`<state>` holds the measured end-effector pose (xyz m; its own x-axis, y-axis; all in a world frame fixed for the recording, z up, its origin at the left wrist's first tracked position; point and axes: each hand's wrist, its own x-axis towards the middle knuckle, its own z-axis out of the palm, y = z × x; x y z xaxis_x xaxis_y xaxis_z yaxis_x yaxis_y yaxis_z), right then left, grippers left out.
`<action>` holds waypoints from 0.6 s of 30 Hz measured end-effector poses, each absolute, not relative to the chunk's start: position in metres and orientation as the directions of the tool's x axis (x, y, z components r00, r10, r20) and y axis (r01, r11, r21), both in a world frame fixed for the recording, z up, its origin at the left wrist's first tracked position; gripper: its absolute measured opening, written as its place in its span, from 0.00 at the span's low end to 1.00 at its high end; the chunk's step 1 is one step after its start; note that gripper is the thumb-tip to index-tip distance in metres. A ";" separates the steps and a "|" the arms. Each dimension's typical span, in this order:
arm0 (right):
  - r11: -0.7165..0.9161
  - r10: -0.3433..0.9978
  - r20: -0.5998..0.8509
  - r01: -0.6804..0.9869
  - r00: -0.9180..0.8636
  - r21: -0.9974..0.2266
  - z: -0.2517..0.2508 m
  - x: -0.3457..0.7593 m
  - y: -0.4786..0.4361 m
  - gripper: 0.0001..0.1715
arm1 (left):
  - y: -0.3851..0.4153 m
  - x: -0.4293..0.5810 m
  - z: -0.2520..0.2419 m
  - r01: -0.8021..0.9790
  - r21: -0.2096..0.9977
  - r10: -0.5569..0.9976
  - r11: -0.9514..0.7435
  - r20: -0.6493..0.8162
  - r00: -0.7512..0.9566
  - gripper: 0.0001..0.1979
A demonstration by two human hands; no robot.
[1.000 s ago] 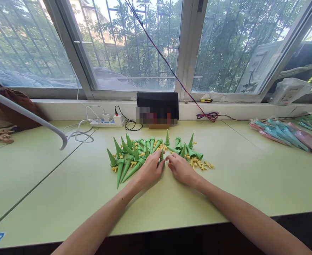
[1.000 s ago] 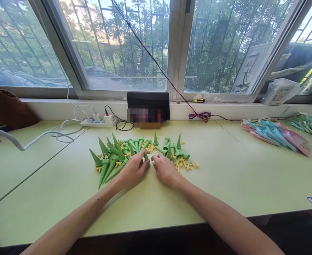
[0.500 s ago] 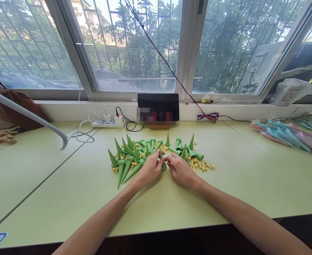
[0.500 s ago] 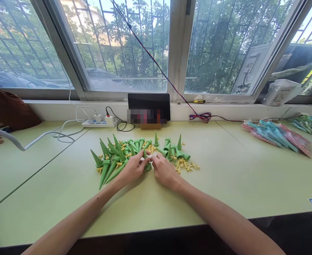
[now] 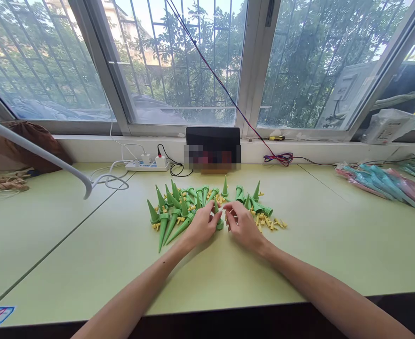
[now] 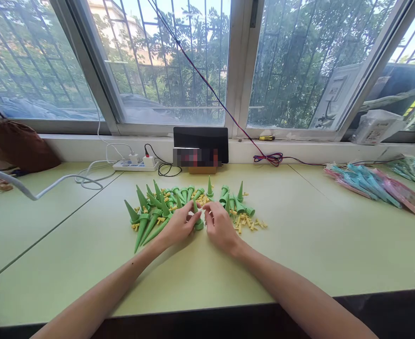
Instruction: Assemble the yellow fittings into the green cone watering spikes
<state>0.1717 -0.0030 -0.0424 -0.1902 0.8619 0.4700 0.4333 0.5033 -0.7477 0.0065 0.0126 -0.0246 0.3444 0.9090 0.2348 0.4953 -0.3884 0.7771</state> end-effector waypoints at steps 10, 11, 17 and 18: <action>0.487 0.874 0.446 0.361 -0.195 -0.796 -0.043 0.171 -0.004 0.10 | 0.014 0.007 -0.026 0.485 0.781 0.907 -0.393 0.243 0.344 0.08; 0.487 0.873 0.446 0.362 -0.197 -0.795 -0.044 0.171 -0.004 0.10 | 0.013 0.007 -0.025 0.482 0.784 0.907 -0.392 0.241 0.346 0.08; 0.500 0.866 0.461 0.356 -0.193 -0.790 -0.045 0.171 -0.003 0.10 | 0.013 0.007 -0.024 0.481 0.789 0.911 -0.381 0.234 0.339 0.08; 0.502 0.865 0.465 0.360 -0.190 -0.787 -0.046 0.170 -0.002 0.10 | 0.013 0.007 -0.025 0.483 0.788 0.912 -0.382 0.236 0.337 0.08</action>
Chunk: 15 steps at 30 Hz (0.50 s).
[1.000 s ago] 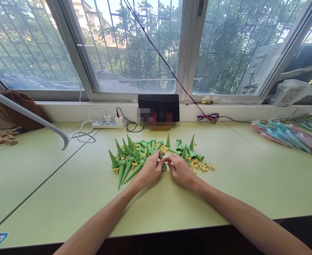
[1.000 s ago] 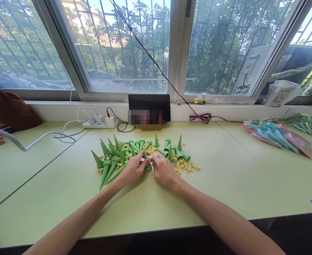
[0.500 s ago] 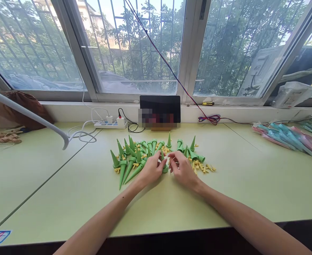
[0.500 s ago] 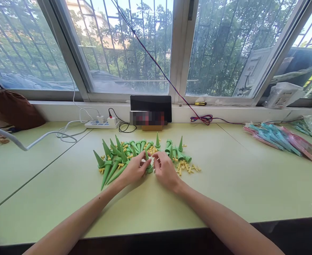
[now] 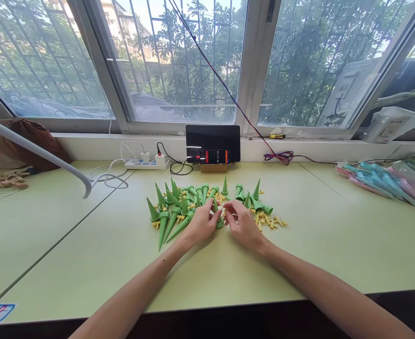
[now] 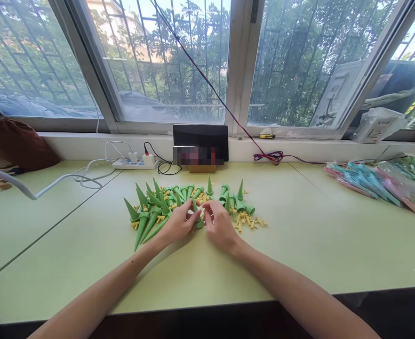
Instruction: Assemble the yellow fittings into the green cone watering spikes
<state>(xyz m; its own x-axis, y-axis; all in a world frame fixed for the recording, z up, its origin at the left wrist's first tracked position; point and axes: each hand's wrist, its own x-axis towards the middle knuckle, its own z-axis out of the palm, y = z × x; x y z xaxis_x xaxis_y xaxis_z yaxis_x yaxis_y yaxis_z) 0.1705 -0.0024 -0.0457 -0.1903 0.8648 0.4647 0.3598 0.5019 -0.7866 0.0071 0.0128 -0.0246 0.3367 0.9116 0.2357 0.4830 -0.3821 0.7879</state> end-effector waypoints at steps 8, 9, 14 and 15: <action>0.518 0.854 0.491 0.384 -0.174 -0.765 -0.047 0.171 -0.001 0.10 | 0.013 0.007 -0.025 0.495 0.776 0.911 -0.390 0.248 0.329 0.09; 0.518 0.854 0.491 0.387 -0.174 -0.763 -0.047 0.171 0.000 0.10 | 0.013 0.007 -0.026 0.499 0.773 0.911 -0.392 0.250 0.329 0.09; 0.502 0.864 0.470 0.386 -0.182 -0.774 -0.046 0.172 0.000 0.09 | 0.013 0.007 -0.025 0.521 0.759 0.913 -0.391 0.249 0.323 0.09; 0.500 0.865 0.466 0.386 -0.184 -0.775 -0.046 0.172 0.000 0.09 | 0.012 0.007 -0.025 0.520 0.758 0.912 -0.393 0.250 0.324 0.09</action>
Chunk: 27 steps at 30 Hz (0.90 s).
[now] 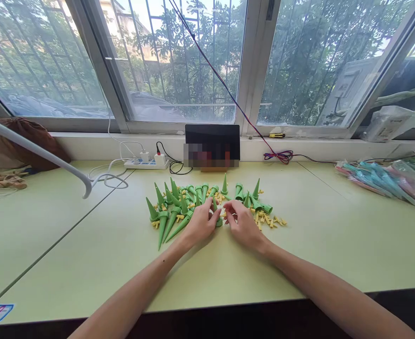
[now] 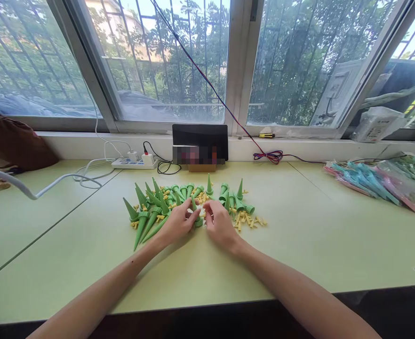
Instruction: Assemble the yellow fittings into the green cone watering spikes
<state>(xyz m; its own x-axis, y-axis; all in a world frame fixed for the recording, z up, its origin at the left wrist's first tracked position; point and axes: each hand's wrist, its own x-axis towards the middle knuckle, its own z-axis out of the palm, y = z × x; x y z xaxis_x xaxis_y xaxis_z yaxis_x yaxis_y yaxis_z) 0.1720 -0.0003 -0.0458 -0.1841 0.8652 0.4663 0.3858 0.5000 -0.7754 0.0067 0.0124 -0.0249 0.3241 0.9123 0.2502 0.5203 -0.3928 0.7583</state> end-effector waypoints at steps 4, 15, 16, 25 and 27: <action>0.497 0.867 0.461 0.393 -0.188 -0.774 -0.046 0.172 0.000 0.09 | 0.012 0.007 -0.024 0.521 0.756 0.911 -0.396 0.251 0.328 0.09; 0.459 0.888 0.414 0.408 -0.198 -0.789 -0.049 0.174 0.001 0.10 | 0.012 0.007 -0.025 0.550 0.718 0.901 -0.427 0.283 0.330 0.09; 0.456 0.890 0.410 0.406 -0.199 -0.792 -0.049 0.174 0.001 0.10 | 0.012 0.007 -0.025 0.557 0.709 0.898 -0.433 0.288 0.331 0.09; 0.437 0.899 0.380 0.362 -0.220 -0.824 -0.051 0.173 0.002 0.12 | 0.013 0.006 -0.027 0.582 0.649 0.870 -0.491 0.327 0.369 0.08; 0.432 0.901 0.377 0.357 -0.216 -0.828 -0.052 0.173 0.002 0.11 | 0.012 0.006 -0.027 0.592 0.640 0.871 -0.490 0.324 0.370 0.08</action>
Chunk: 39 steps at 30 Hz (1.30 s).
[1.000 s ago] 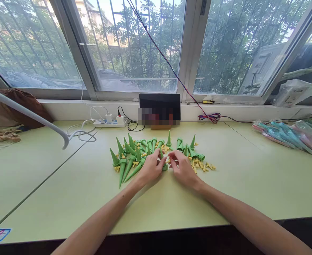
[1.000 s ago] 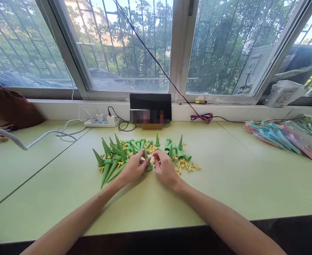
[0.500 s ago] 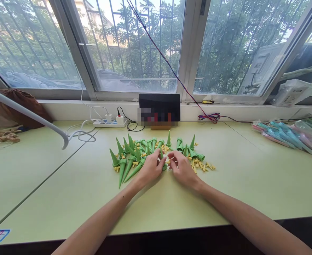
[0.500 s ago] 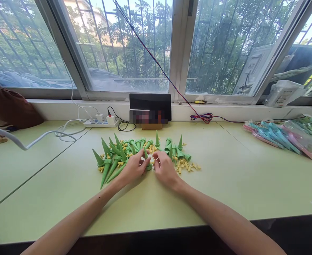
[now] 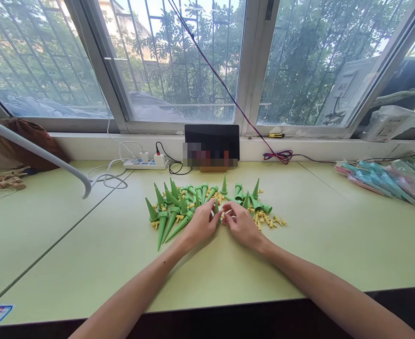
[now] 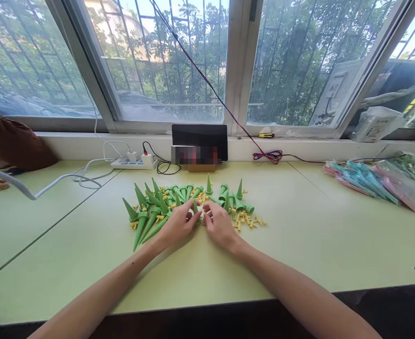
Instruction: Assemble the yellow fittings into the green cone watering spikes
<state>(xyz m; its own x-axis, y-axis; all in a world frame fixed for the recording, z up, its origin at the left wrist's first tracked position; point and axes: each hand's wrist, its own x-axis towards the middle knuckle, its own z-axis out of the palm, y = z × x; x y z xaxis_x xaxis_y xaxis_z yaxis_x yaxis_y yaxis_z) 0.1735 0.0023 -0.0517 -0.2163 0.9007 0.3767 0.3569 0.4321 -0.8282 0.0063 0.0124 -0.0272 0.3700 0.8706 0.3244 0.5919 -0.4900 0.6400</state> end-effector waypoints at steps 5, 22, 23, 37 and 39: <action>0.426 0.902 0.367 0.339 -0.227 -0.839 -0.052 0.174 0.003 0.11 | 0.013 0.005 -0.029 0.609 0.614 0.865 -0.502 0.334 0.375 0.08; 0.420 0.898 0.355 0.267 -0.260 -0.867 -0.051 0.172 0.002 0.12 | 0.015 0.005 -0.031 0.511 0.708 0.865 -0.487 0.309 0.395 0.08; 0.418 0.899 0.352 0.265 -0.262 -0.869 -0.051 0.172 0.002 0.11 | 0.015 0.004 -0.031 0.507 0.712 0.865 -0.487 0.310 0.395 0.08; 0.449 0.886 0.379 0.290 -0.266 -0.845 -0.045 0.172 -0.002 0.10 | 0.015 0.005 -0.031 0.459 0.752 0.875 -0.472 0.336 0.349 0.09; 0.453 0.884 0.383 0.287 -0.269 -0.844 -0.045 0.172 -0.001 0.10 | 0.016 0.005 -0.032 0.461 0.748 0.872 -0.477 0.338 0.353 0.09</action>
